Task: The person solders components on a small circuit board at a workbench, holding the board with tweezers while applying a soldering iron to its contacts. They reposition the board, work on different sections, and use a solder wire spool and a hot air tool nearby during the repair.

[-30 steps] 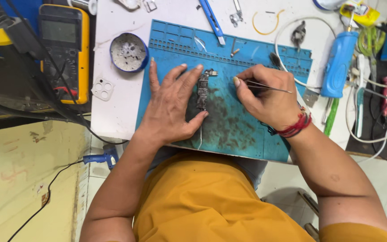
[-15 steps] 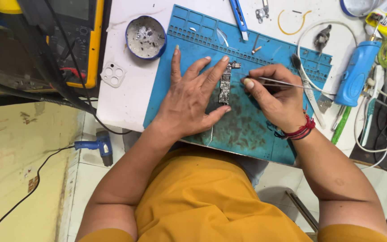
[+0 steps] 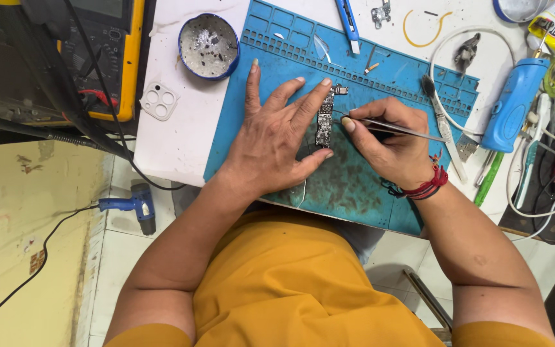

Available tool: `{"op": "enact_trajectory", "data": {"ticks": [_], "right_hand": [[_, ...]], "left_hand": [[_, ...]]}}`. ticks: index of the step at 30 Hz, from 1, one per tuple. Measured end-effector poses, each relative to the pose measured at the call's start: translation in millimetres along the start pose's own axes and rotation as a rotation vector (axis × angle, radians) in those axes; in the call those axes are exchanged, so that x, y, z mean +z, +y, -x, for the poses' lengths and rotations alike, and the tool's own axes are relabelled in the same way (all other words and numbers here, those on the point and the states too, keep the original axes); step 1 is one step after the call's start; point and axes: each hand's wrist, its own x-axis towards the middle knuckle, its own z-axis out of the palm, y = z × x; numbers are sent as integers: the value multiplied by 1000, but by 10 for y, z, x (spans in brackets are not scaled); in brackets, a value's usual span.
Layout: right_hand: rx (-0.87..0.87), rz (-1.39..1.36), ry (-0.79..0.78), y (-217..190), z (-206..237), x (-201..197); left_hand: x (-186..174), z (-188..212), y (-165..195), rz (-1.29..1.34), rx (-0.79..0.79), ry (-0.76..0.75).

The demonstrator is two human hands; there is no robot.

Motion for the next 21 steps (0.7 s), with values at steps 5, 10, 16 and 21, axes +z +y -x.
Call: {"op": "enact_trajectory", "data": {"ticks": [5, 10, 16, 21], "right_hand": [[10, 4, 0, 5, 3, 4], [10, -20, 1, 20, 4, 8], [14, -7, 1, 17, 4, 1], [22, -12, -2, 15, 4, 0]], "left_hand": [[-7, -2, 13, 2, -15, -12], [-13, -5, 19, 10, -18, -9], [-17, -13, 25, 18, -19, -4], [-25, -7, 23, 23, -23, -6]]}}
